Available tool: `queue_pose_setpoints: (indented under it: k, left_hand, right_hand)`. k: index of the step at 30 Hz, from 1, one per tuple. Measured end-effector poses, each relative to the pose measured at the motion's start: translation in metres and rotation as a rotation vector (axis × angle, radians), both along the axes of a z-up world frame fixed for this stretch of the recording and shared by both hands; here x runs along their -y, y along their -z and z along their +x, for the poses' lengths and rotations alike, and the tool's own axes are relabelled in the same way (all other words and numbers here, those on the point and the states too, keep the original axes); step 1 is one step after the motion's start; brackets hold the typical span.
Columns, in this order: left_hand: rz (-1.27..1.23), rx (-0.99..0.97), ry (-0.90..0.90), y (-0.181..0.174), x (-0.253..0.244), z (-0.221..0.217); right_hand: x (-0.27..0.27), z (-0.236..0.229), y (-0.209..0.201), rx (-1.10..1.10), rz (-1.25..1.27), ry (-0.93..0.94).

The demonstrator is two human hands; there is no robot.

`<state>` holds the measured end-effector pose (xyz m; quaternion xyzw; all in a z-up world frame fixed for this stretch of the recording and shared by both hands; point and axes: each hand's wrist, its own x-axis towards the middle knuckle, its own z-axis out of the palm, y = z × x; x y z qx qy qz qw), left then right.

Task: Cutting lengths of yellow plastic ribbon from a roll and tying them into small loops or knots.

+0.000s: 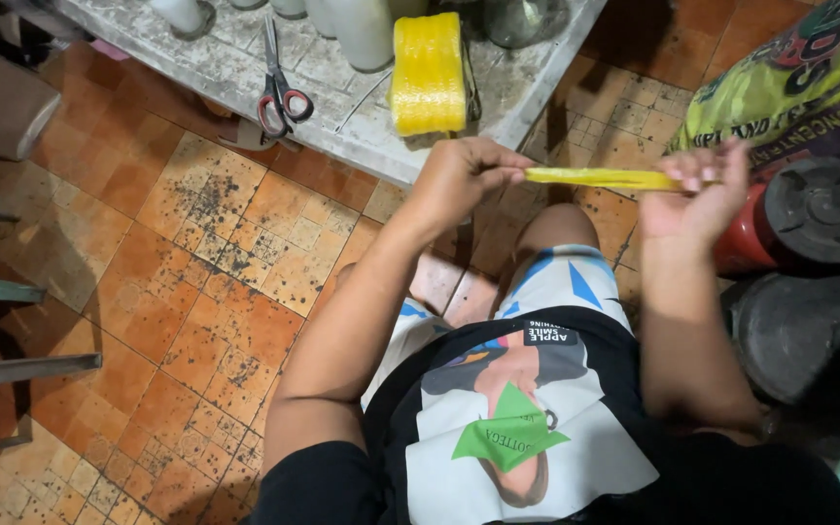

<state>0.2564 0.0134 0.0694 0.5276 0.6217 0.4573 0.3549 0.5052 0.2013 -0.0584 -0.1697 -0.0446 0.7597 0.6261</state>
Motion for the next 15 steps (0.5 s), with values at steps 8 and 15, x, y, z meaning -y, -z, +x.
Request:
queue_pose_setpoints:
  k: [8, 15]
  left_hand:
    - [-0.109, -0.243, -0.038, -0.007, 0.0, -0.026]
    - [-0.011, -0.574, 0.208, -0.024, -0.012, 0.0]
  right_hand:
    - [-0.051, 0.077, -0.006, 0.21, 0.151, 0.346]
    - [0.085, -0.04, -0.121, 1.072, 1.257, -0.48]
